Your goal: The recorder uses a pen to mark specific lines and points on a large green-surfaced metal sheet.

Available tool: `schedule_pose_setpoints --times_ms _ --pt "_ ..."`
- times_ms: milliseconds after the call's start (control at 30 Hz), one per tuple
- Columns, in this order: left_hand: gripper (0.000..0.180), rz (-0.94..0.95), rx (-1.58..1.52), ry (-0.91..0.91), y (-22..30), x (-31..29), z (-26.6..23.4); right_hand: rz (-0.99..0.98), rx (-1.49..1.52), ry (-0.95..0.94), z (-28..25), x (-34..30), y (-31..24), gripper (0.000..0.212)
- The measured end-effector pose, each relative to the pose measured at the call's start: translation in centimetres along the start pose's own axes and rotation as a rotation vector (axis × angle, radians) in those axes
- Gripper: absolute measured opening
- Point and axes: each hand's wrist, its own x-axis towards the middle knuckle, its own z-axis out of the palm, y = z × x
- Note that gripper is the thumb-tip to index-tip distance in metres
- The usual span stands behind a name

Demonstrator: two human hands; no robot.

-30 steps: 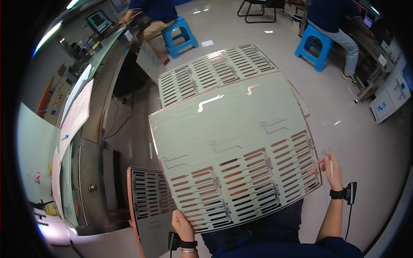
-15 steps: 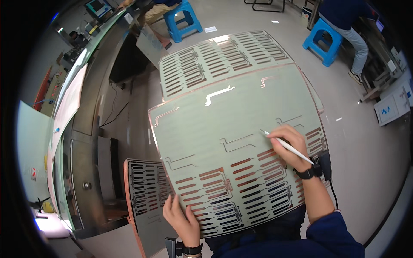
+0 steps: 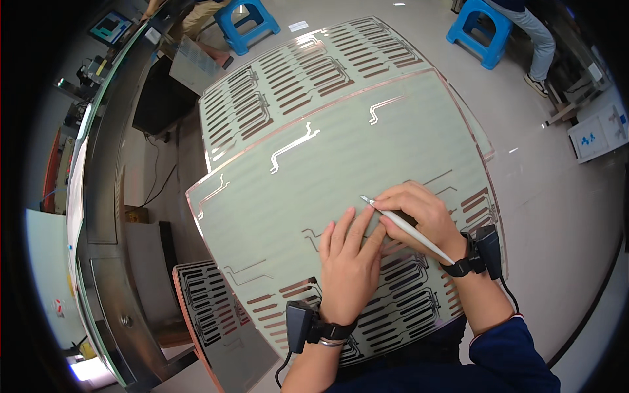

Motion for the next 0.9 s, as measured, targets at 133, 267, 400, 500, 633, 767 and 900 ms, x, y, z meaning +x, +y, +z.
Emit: schedule_pose_setpoints --times_ms 133,267,400,500,633,767,900 --pt "0.031 0.004 0.028 0.031 -0.1 0.2 0.1 0.028 0.033 -0.007 -0.1 0.0 0.2 0.021" --pt "0.032 0.003 0.04 0.034 -0.3 0.2 0.1 0.021 0.038 -0.006 -0.1 0.1 0.3 0.02" --pt "0.03 0.002 0.048 0.034 -0.2 0.2 0.1 0.018 0.045 -0.006 -0.1 0.2 0.3 0.019" --pt "0.03 0.008 0.058 0.032 -0.1 0.3 0.2 0.017 0.018 0.011 -0.1 0.1 0.0 0.019" --pt "0.031 -0.004 0.013 0.056 -0.3 0.1 -0.1 0.04 0.08 0.011 -0.1 0.3 0.0 0.02" --pt "0.033 -0.033 -0.201 0.074 -1.2 -1.1 -0.6 0.047 0.162 -0.038 -0.7 0.0 -0.2 0.021" --pt "0.035 -0.051 -0.199 0.089 -1.9 -2.1 -1.3 0.069 0.063 0.0 -0.2 -0.1 -0.4 0.024"
